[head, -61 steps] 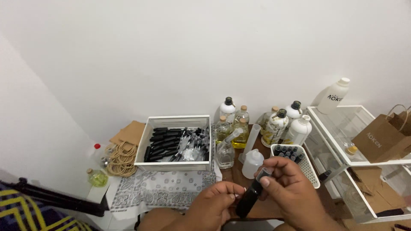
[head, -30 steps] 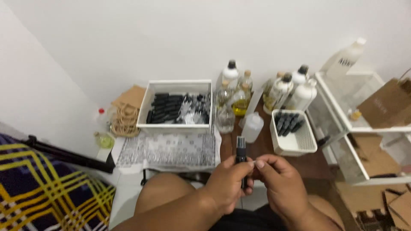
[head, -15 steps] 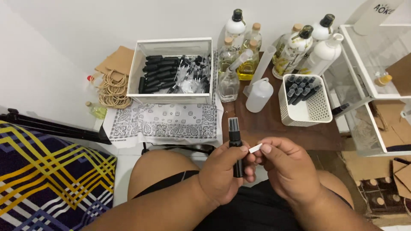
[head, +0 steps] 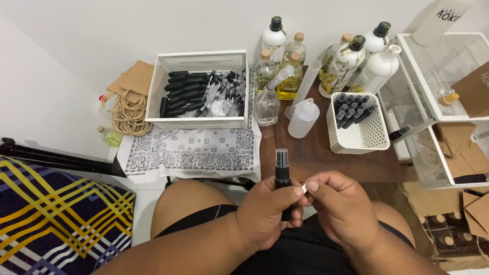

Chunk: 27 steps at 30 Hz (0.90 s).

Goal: Assembling small perfume spray bottles by attaching spray nozzles to the bottles.

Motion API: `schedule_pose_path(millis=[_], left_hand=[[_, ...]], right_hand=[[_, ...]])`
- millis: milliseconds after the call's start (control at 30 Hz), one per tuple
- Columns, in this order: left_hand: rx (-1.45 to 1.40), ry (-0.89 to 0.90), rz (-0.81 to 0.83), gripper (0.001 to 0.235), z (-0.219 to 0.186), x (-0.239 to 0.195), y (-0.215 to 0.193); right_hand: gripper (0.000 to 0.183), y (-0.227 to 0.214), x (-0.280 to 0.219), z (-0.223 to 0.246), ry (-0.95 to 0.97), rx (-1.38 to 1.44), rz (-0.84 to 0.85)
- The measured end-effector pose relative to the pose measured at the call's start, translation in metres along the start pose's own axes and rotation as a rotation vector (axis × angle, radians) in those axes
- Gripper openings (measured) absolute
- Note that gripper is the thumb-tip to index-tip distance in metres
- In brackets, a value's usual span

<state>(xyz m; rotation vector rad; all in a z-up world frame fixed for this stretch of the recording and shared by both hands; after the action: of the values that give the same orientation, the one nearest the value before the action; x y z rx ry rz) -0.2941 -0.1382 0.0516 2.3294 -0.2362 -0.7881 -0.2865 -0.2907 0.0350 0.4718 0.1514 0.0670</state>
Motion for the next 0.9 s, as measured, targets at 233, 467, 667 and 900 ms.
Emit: schedule_pose_path(millis=[233,467,667,900], left_hand=[[0.066,0.017,-0.047,0.019,-0.003,-0.002,0.005],[0.091,0.046,-0.135,0.009,0.002,-0.005,0.004],[0.1,0.056,-0.144,0.011,0.001,-0.014,0.007],[0.118,0.01,-0.124,0.011,-0.001,-0.022,0.007]], right_hand=[[0.011,-0.015,-0.004,-0.001,-0.018,0.047,0.053],[0.007,-0.015,-0.007,-0.005,-0.042,0.013,0.132],[0.008,-0.017,-0.008,-0.009,-0.039,-0.009,0.118],[0.009,-0.015,-0.011,-0.011,-0.021,0.019,0.179]])
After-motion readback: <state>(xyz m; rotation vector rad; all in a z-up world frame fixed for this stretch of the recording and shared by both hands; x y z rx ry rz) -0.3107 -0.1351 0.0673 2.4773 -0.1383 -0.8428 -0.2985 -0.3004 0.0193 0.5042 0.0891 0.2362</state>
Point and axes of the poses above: each hand's wrist, its own x-axis towards the middle knuckle, its own y-axis out of the palm, z = x × y, the point moved 2 cm from there along x, towards the middle knuckle, and after that the axes turned 2 degrees about -x, right-handed, at the moved point
